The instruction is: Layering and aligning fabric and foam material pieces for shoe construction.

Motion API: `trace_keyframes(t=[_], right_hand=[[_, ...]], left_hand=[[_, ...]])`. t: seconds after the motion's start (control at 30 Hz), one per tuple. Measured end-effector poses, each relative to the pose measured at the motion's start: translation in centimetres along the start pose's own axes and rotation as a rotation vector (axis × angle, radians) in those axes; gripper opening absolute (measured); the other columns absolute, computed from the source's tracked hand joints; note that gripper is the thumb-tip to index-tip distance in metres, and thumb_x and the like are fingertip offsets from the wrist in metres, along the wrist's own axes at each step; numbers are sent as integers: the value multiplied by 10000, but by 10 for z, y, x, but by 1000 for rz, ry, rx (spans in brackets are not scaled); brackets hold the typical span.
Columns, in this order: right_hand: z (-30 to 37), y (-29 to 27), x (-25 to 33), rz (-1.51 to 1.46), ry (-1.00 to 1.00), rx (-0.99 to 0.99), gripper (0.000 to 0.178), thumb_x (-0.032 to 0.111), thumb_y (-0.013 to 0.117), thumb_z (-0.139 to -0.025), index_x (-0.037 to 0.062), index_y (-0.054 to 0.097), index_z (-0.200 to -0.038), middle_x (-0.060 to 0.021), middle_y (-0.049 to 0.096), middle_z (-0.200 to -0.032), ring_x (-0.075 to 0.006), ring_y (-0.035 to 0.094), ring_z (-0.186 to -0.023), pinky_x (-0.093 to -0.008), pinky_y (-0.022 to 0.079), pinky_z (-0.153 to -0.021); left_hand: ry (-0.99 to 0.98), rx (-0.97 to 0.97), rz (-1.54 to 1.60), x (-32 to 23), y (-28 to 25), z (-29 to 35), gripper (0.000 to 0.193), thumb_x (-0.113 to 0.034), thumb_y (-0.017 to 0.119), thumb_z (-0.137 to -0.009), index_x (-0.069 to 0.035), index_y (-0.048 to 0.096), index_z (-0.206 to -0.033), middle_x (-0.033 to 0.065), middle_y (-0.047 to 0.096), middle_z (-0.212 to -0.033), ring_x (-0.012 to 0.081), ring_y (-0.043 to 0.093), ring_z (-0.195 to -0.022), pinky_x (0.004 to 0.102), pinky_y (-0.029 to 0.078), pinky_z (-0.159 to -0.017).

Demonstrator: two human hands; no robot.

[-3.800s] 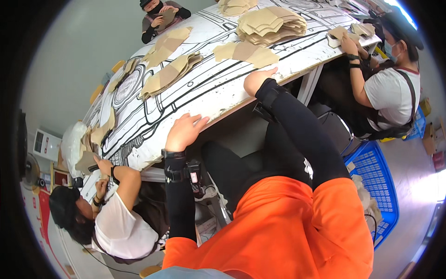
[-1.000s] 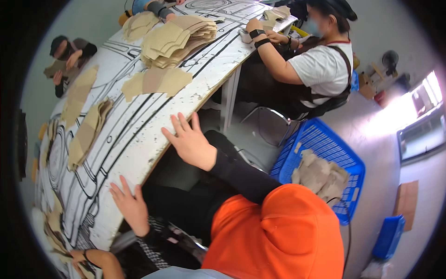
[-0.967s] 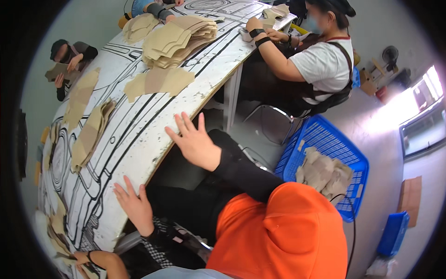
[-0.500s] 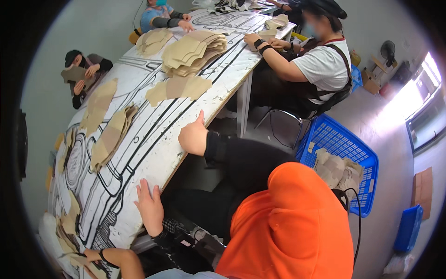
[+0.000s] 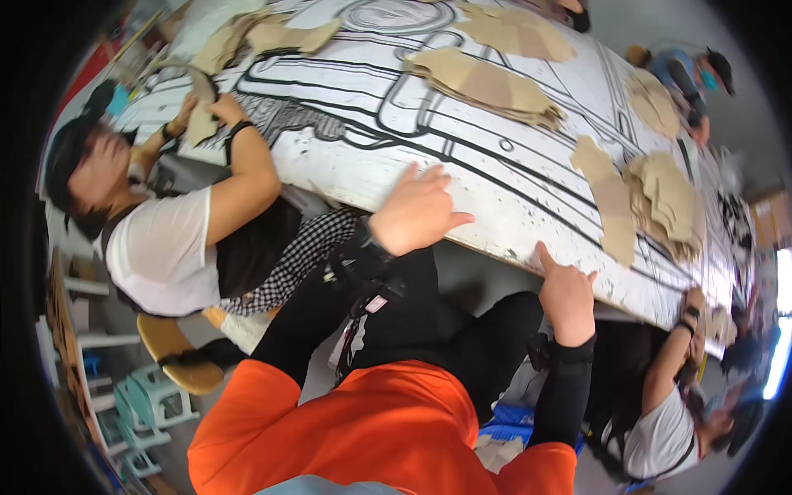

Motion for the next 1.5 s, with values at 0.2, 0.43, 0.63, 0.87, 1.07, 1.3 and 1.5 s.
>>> trace_keyframes(t=[0.2, 0.43, 0.63, 0.87, 1.07, 1.3, 1.5], right_hand=[[2, -6, 2, -20, -142, -36, 554, 29, 533, -889, 213, 638, -1400, -222, 708, -821, -423, 704, -848, -739, 430, -1008], [55, 33, 19, 13, 174, -481, 660, 63, 516, -900, 98, 441, -1554, -337, 514, -1396, -472, 458, -1375, -718, 210, -1170], [70, 24, -19, -203, 5, -574, 704, 90, 582, -867, 205, 461, -1551, -221, 548, -1372, -389, 465, -1352, -700, 244, -1151], [49, 10, -80, -456, -195, -385, 687, 115, 636, -841, 139, 479, -1509, -145, 646, -1126, -305, 584, -1158, -626, 360, -1120], [69, 46, -106, -268, -28, -438, 672, 95, 627, -848, 332, 548, -1473, -262, 472, -1506, -504, 380, -1430, -812, 228, -1095], [91, 51, -99, -279, 140, -544, 681, 83, 612, -864, 287, 518, -1508, -293, 410, -1539, -522, 308, -1475, -799, 174, -1128], [50, 25, -120, -348, 107, 26, 757, 75, 569, -879, 276, 399, -1589, -204, 707, -1130, -399, 677, -1088, -827, 271, -1066]], left_hand=[[-139, 189, 78, -10, 15, -29, 540, -523, 530, -1021, -41, 760, -941, 168, 713, -797, 356, 697, -864, 512, 541, -814], [-288, -119, -153, -52, 44, 2, 671, -606, 581, -956, -58, 649, -1338, 404, 495, -1395, 528, 442, -1373, 561, 463, -1042], [-2, -56, -293, -82, 39, -26, 501, -465, 618, -977, 5, 743, -1098, 286, 562, -1417, 486, 454, -1383, 565, 458, -1021], [19, 547, -276, -76, 62, -99, 840, -703, 451, -984, 51, 745, -758, 283, 705, -797, 451, 691, -812, 521, 543, -782], [-96, 598, -184, -78, 85, -118, 714, -610, 381, -1045, 7, 605, -1328, 265, 720, -1106, 445, 668, -1050, 473, 518, -958], [-284, 155, -135, -104, 93, -50, 640, -564, 505, -1022, -166, 500, -1524, 360, 375, -1548, 557, 316, -1462, 729, 357, -1083], [-133, 401, 126, -112, 61, -43, 506, -520, 511, -1027, -171, 689, -1346, 329, 529, -1445, 474, 498, -1358, 438, 423, -1124]])
Point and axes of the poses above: each hand's wrist, its own z-axis away from the middle knuckle, its own y-axis out of the palm, x = y × z, the point moved 10 cm from there along -z, towards the middle knuckle
